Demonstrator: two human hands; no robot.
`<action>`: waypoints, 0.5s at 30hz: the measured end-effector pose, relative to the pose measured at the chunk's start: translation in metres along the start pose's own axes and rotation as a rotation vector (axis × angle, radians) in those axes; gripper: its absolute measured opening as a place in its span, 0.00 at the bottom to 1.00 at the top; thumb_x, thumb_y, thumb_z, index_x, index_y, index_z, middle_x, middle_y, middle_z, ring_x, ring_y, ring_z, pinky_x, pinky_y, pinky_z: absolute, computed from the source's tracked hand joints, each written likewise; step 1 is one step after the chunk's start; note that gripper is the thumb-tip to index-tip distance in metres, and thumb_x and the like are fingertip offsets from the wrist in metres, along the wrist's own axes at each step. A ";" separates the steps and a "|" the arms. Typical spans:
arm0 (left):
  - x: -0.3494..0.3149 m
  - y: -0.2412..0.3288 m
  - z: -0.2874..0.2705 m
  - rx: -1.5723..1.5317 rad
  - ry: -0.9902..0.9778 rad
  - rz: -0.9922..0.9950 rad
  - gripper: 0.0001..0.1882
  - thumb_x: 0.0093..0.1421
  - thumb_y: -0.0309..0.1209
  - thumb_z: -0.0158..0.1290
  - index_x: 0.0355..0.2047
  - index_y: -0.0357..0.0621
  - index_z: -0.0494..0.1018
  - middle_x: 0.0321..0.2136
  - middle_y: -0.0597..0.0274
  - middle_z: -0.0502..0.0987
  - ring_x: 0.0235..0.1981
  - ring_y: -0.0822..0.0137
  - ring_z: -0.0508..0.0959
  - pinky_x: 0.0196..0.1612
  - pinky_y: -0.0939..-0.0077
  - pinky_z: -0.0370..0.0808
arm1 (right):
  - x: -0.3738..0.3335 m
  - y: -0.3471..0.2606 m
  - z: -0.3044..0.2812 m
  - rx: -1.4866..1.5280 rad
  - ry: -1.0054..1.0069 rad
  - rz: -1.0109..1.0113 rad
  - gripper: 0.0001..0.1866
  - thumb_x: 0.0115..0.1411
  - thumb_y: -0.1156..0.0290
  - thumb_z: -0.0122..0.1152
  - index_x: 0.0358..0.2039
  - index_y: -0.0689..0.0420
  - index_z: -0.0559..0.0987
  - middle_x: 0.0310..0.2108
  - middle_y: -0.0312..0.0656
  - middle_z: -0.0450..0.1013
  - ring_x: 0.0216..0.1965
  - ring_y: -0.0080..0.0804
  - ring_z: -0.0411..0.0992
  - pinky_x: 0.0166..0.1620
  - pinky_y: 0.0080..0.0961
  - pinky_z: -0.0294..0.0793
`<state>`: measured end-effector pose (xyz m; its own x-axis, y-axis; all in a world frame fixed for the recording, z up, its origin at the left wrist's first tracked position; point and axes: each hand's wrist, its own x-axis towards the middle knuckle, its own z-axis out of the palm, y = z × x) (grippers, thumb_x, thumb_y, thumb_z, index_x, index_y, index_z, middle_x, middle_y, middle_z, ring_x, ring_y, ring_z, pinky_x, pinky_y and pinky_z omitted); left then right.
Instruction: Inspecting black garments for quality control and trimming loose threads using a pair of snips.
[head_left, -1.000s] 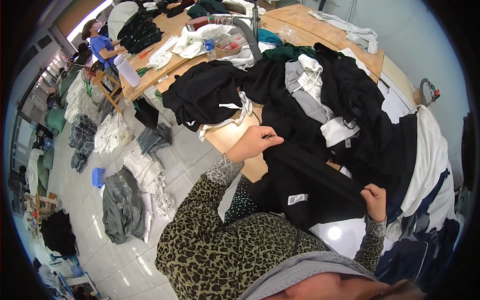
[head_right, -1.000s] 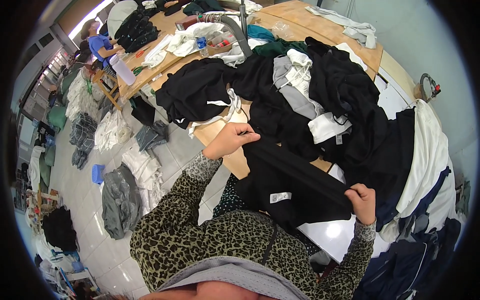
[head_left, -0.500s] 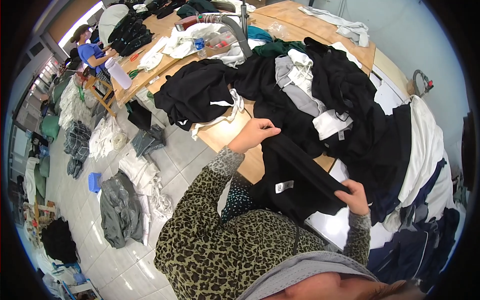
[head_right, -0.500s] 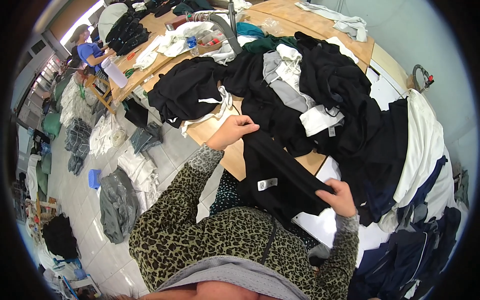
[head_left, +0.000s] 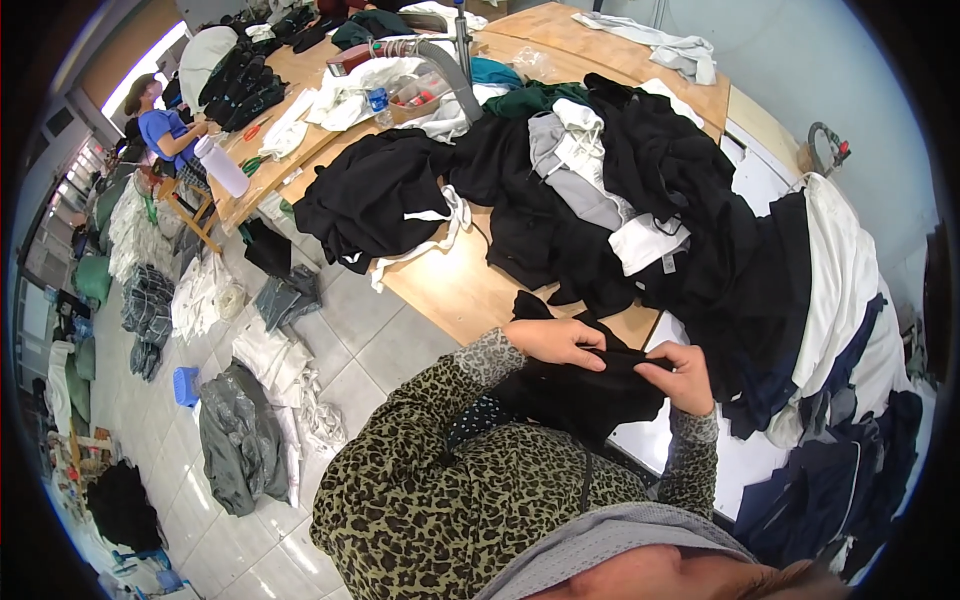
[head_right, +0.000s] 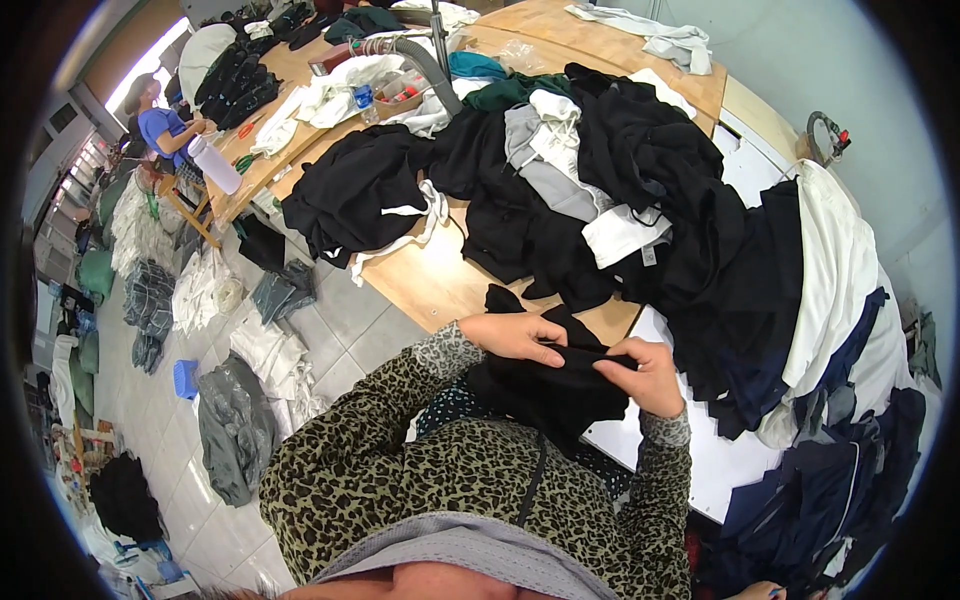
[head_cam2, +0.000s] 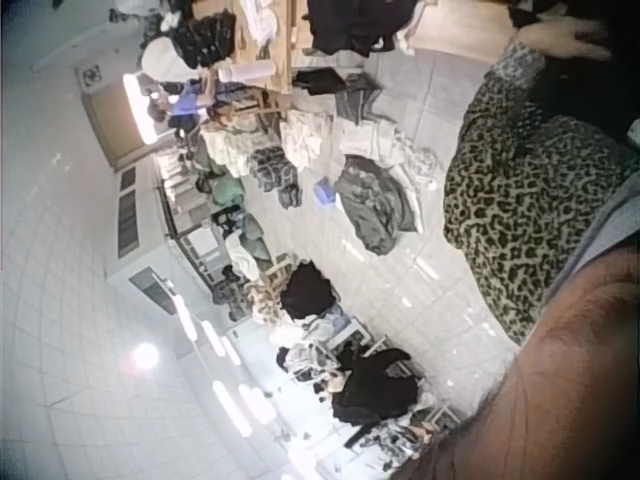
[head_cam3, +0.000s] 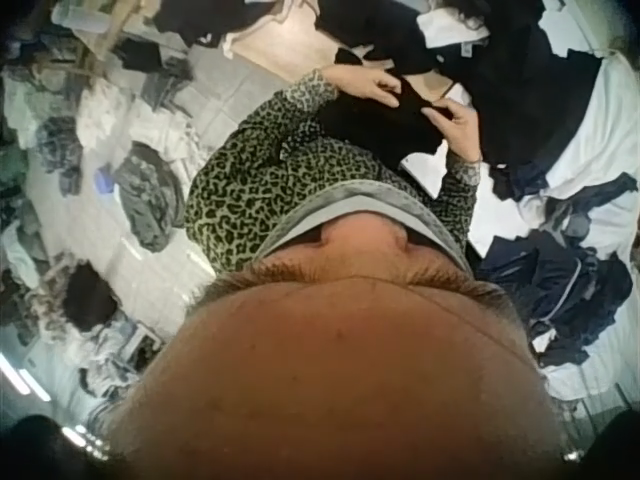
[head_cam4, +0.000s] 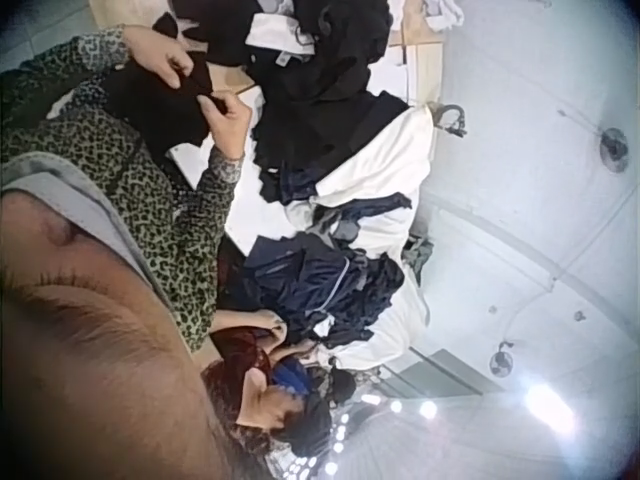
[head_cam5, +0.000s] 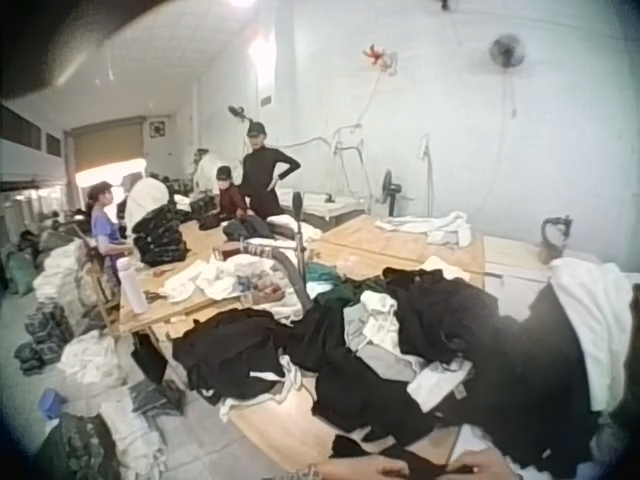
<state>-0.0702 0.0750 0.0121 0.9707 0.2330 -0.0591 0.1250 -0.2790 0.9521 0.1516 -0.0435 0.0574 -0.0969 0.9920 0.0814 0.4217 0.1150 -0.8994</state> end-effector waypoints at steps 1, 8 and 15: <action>-0.003 -0.002 0.000 -0.036 -0.022 -0.051 0.17 0.58 0.42 0.54 0.34 0.38 0.70 0.23 0.67 0.69 0.26 0.76 0.67 0.30 0.78 0.65 | -0.003 0.003 -0.005 0.061 0.039 0.043 0.06 0.47 0.77 0.66 0.24 0.64 0.77 0.18 0.34 0.72 0.20 0.16 0.67 0.25 0.15 0.64; -0.021 -0.003 -0.020 -0.133 0.198 -0.013 0.14 0.58 0.36 0.54 0.39 0.39 0.72 0.26 0.73 0.72 0.30 0.80 0.69 0.32 0.85 0.66 | -0.013 0.042 -0.037 0.057 0.164 0.094 0.07 0.54 0.73 0.56 0.24 0.65 0.76 0.20 0.30 0.70 0.25 0.15 0.66 0.30 0.15 0.64; -0.046 0.014 -0.046 -0.177 0.408 -0.146 0.13 0.64 0.38 0.46 0.36 0.41 0.73 0.21 0.76 0.69 0.21 0.85 0.65 0.22 0.88 0.62 | -0.001 0.053 -0.044 0.180 0.284 -0.020 0.34 0.65 0.44 0.31 0.31 0.64 0.75 0.14 0.26 0.60 0.18 0.12 0.56 0.24 0.13 0.52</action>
<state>-0.1223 0.1033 0.0423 0.7812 0.6150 -0.1076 0.1833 -0.0611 0.9812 0.2134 -0.0360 0.0288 0.1617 0.9677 0.1935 0.2538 0.1487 -0.9558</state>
